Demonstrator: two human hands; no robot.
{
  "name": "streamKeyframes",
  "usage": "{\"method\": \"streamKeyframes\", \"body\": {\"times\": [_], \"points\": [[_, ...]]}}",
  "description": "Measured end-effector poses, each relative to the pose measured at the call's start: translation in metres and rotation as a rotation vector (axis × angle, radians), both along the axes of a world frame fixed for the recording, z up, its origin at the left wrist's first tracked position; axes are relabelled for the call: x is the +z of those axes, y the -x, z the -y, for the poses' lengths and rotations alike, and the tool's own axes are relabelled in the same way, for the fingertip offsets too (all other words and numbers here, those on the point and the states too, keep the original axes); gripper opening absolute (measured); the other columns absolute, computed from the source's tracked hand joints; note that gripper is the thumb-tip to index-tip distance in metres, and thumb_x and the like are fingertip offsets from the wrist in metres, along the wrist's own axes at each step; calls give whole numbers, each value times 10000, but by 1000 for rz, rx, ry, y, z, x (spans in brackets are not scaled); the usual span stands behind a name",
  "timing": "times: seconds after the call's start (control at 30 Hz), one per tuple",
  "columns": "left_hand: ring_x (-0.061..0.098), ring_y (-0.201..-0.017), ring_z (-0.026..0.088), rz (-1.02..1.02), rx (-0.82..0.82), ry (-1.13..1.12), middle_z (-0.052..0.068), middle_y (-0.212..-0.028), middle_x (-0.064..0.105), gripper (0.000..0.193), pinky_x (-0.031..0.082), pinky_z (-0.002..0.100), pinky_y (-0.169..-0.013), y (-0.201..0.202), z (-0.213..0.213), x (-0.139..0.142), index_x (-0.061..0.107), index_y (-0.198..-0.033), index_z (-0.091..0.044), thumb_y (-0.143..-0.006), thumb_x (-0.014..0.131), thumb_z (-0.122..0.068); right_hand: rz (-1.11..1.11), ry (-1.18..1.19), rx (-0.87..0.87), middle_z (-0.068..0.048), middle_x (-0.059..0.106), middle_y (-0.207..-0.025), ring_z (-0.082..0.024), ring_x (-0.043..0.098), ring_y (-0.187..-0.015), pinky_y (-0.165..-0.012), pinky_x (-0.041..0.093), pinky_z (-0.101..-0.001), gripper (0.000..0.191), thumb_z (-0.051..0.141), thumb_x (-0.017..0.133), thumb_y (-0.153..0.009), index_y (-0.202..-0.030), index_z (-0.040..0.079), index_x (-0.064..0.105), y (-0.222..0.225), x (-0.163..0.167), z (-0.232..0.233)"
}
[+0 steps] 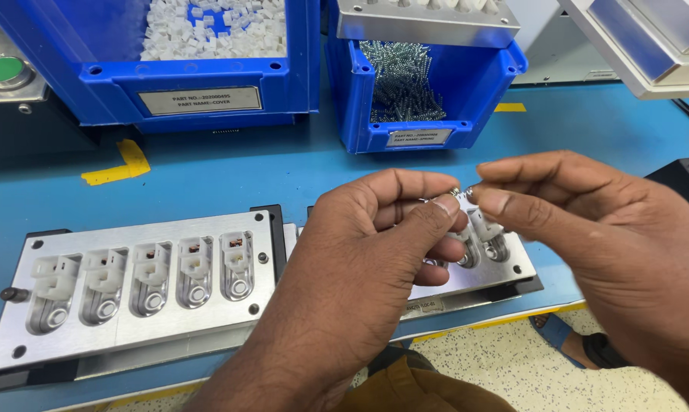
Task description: The person takes metal springs from a blue parts bin and inserts them into white plastic housings seated in an aluminum fixture, then picks white plastic covers and presses them onto the spring-loaded housings, working on one housing at a time along the fixture.
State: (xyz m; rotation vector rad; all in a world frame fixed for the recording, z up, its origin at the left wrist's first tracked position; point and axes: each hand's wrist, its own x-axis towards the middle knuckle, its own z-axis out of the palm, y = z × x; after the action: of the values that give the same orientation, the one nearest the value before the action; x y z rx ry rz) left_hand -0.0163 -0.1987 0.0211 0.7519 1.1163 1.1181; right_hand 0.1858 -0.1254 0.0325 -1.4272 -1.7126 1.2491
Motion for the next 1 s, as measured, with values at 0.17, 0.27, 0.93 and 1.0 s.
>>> {"method": "streamKeyframes", "body": {"times": [0.17, 0.27, 0.93, 1.0], "points": [[678, -841, 115, -31, 61, -32, 70, -898, 746, 350, 613, 283, -776, -7, 1, -1, 796, -1225, -61, -1001, 655, -290, -155, 197, -116, -107, 716, -1002, -172, 591, -917, -818, 517, -365, 270, 146, 698, -1002, -1238, 15, 694, 11, 3, 9], [682, -828, 111, 10, 48, -80, 71, -910, 754, 373, 612, 277, -757, -6, 2, -6, 787, -1259, -23, -1026, 632, -270, -158, 275, -115, -105, 718, -1004, -179, 565, -901, -795, 509, -364, 257, 169, 686, -1020, -1215, 3, 707, 12, 4, 7], [622, -601, 95, 83, -22, 46, 69, -809, 671, 374, 581, 251, -510, -6, 8, -8, 638, -1343, -37, -1066, 510, -254, -8, -393, 304, -123, 705, -1098, -151, 740, -1024, -865, 626, -320, 88, 8, 685, -946, -1030, 27, 667, 7, 10, 18], [637, -621, 89, 136, -36, -4, 66, -820, 685, 374, 607, 248, -541, -6, 8, -7, 646, -1347, -40, -1068, 515, -252, -77, -282, 185, -133, 721, -1099, -165, 727, -1017, -895, 612, -342, 77, 2, 675, -954, -1030, 5, 677, 5, 3, 15]]}}
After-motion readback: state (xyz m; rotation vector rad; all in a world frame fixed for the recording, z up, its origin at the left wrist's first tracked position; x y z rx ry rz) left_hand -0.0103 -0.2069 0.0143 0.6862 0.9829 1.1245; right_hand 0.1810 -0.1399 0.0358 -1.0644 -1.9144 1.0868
